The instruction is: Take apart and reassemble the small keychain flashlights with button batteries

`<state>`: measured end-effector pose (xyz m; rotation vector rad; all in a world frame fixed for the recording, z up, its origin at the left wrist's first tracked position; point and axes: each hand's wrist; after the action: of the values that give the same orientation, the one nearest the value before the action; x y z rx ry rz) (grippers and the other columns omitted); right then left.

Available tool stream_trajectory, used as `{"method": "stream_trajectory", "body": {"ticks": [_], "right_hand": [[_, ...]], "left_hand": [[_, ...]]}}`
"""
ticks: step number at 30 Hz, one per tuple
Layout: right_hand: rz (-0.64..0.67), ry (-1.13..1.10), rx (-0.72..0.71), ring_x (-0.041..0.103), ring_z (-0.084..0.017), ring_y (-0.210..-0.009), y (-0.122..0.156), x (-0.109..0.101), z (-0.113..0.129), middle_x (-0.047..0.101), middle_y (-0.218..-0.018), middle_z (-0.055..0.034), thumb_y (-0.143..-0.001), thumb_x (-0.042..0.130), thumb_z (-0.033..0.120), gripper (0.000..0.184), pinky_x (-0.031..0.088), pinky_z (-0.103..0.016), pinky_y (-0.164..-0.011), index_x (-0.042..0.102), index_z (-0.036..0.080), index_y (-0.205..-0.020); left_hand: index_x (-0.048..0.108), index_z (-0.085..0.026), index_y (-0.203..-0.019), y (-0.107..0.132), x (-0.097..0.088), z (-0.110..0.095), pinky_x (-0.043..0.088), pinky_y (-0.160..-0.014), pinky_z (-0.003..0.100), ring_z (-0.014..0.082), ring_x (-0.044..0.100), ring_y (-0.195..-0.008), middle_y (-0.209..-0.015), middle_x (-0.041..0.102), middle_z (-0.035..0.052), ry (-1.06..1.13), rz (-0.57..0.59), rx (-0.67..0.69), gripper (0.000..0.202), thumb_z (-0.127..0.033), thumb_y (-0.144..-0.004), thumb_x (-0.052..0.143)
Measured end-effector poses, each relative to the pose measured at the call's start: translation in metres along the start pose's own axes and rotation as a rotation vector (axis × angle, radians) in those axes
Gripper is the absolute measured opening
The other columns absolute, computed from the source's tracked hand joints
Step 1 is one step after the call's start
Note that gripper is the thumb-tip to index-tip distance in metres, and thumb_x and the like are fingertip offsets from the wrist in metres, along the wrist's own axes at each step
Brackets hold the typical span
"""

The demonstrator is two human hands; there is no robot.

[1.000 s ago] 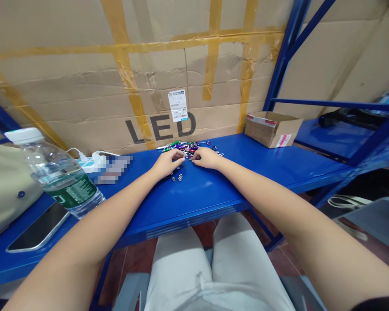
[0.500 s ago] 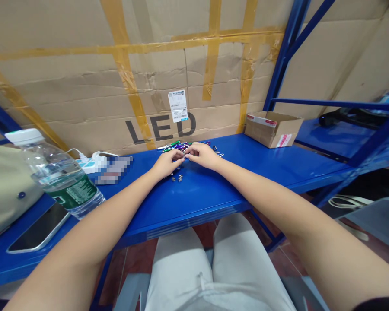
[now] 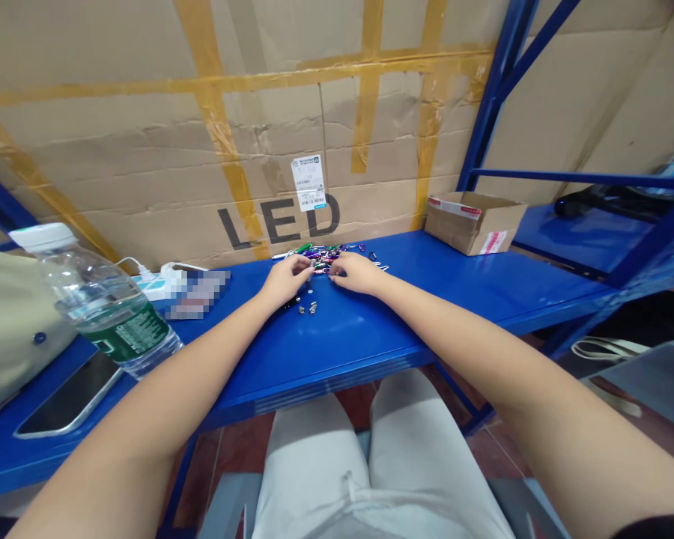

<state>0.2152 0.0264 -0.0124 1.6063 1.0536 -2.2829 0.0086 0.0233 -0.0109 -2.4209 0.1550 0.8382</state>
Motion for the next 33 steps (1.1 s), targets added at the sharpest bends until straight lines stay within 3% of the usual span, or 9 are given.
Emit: {"method": "stream_trajectory", "body": {"ticks": [5,11,18,25,33], "right_hand": [[0.098,0.035,0.109,0.060,-0.021,-0.090,-0.001,0.000,-0.013,0.069,-0.094,-0.0081,-0.081,0.063,0.027,0.018,0.042,-0.029,-0.080,0.074,0.019,-0.092],[0.151,-0.061,0.224,0.063,-0.018,-0.081,-0.004,0.002,-0.015,0.073,-0.089,-0.0033,-0.079,0.066,0.033,0.019,0.042,-0.025,-0.069,0.075,0.022,-0.092],[0.168,-0.107,0.413,0.062,-0.016,-0.068,-0.017,0.007,-0.014,0.071,-0.074,-0.0025,-0.074,0.070,0.039,0.019,0.042,-0.024,-0.060,0.075,0.020,-0.076],[0.223,-0.043,0.395,0.063,-0.019,-0.066,-0.022,0.001,-0.009,0.070,-0.072,-0.0058,-0.074,0.072,0.034,0.016,0.046,-0.027,-0.064,0.073,0.019,-0.073],[0.198,-0.017,0.343,0.064,-0.019,-0.073,-0.022,0.008,-0.016,0.073,-0.080,-0.0049,-0.074,0.071,0.030,0.012,0.046,-0.026,-0.066,0.076,0.023,-0.081]], "left_hand": [[0.062,-0.017,-0.090,0.000,0.000,0.001,0.052,-0.082,0.036,0.0196,0.066,-0.085,-0.091,0.070,0.0058,-0.003,0.001,-0.011,0.016,-0.028,-0.078,0.062],[0.062,-0.017,-0.090,0.000,0.000,0.002,0.053,-0.082,0.038,0.0206,0.067,-0.086,-0.092,0.070,0.0063,0.008,0.017,-0.010,0.016,-0.029,-0.078,0.063],[0.062,-0.018,-0.089,-0.001,0.001,0.003,0.053,-0.081,0.038,0.0205,0.067,-0.085,-0.090,0.070,0.0057,0.012,0.022,-0.009,0.017,-0.031,-0.077,0.063],[0.062,-0.017,-0.090,-0.001,0.000,0.002,0.053,-0.081,0.037,0.0204,0.067,-0.083,-0.090,0.070,0.0064,0.019,0.055,-0.001,0.019,-0.031,-0.078,0.063],[0.061,-0.017,-0.090,-0.001,0.001,0.005,0.052,-0.083,0.037,0.0200,0.066,-0.086,-0.092,0.070,0.0059,-0.022,0.064,0.038,0.019,-0.032,-0.078,0.062]]}}
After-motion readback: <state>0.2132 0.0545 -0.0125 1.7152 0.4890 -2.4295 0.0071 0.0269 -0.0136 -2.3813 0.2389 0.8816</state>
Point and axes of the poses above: each hand's wrist, its own y-axis away from the middle knuckle, its own x-axis out of the palm, z = x × y
